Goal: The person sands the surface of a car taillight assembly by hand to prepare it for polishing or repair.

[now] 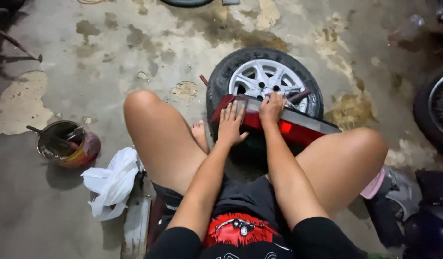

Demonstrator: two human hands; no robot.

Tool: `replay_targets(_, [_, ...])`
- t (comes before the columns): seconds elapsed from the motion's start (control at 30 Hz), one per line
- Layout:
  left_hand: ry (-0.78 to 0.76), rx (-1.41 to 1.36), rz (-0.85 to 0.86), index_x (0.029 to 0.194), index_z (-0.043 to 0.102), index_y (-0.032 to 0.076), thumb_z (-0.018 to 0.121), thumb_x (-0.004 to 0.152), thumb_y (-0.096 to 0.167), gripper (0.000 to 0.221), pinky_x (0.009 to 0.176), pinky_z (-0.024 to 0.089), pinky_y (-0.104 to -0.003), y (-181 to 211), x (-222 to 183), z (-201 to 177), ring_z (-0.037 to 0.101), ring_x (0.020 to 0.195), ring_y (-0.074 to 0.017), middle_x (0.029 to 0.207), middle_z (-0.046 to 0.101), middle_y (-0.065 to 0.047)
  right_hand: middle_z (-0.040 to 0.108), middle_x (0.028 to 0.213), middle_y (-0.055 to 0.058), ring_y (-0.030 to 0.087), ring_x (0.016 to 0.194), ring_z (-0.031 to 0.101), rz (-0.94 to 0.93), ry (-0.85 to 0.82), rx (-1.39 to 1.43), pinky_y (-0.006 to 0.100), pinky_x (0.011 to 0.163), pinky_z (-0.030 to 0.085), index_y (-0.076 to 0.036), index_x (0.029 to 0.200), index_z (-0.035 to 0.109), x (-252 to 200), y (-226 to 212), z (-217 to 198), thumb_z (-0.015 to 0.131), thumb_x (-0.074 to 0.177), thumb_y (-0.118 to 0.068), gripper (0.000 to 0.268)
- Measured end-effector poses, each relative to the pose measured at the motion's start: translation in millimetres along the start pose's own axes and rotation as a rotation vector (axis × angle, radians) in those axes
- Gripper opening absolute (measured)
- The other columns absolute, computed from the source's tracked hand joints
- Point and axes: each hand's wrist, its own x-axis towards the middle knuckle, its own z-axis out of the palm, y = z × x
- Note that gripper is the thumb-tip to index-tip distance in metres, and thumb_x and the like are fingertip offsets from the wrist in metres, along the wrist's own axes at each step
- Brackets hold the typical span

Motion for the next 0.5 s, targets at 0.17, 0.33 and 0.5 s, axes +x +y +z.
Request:
replay_targets(0.17, [-0.034, -0.251, -0.317, 0.164, 0.020, 0.007, 0.081, 0.075, 0.052, 0.116, 0.127, 0.017, -0.058, -28.0, 0.8, 29.7, 0.012, 0.158, -0.0415, 0.170, 0.009, -0.026, 0.069, 0.086, 0.015, 0.039, 0.090, 0.069, 0.038, -0.093, -0.019, 0.053, 0.094, 0.045, -0.012, 0.096, 0.065, 0.6, 18.8, 27.0, 0.070, 0.086, -0.013, 0.011])
replay_targets(0.33, [-0.117, -0.259, -0.407, 0.164, 0.017, 0.006, 0.081, 0.076, 0.052, 0.119, 0.124, 0.021, -0.060, -17.4, -8.9, 14.1, 0.013, 0.157, -0.0455, 0.169, 0.010, -0.029, 0.075, 0.095, 0.014, 0.038, 0.100, 0.072, 0.253, -0.433, -0.069, 0.052, 0.093, 0.051, -0.019, 0.101, 0.068, 7.6, 9.1, 28.6, 0.061, 0.095, -0.033, 0.018])
replay_targets(0.5, [-0.135, -0.170, -0.224, 0.166, 0.011, 0.009, 0.083, 0.075, 0.048, 0.122, 0.126, 0.007, -0.062, 14.7, -2.6, -12.6, 0.002, 0.158, -0.0457, 0.170, 0.002, -0.029, 0.075, 0.106, 0.019, 0.042, 0.107, 0.071, 0.217, -0.572, -0.152, 0.054, 0.096, 0.050, -0.013, 0.113, 0.074, 17.4, 3.8, 12.2, 0.045, 0.104, -0.041, 0.041])
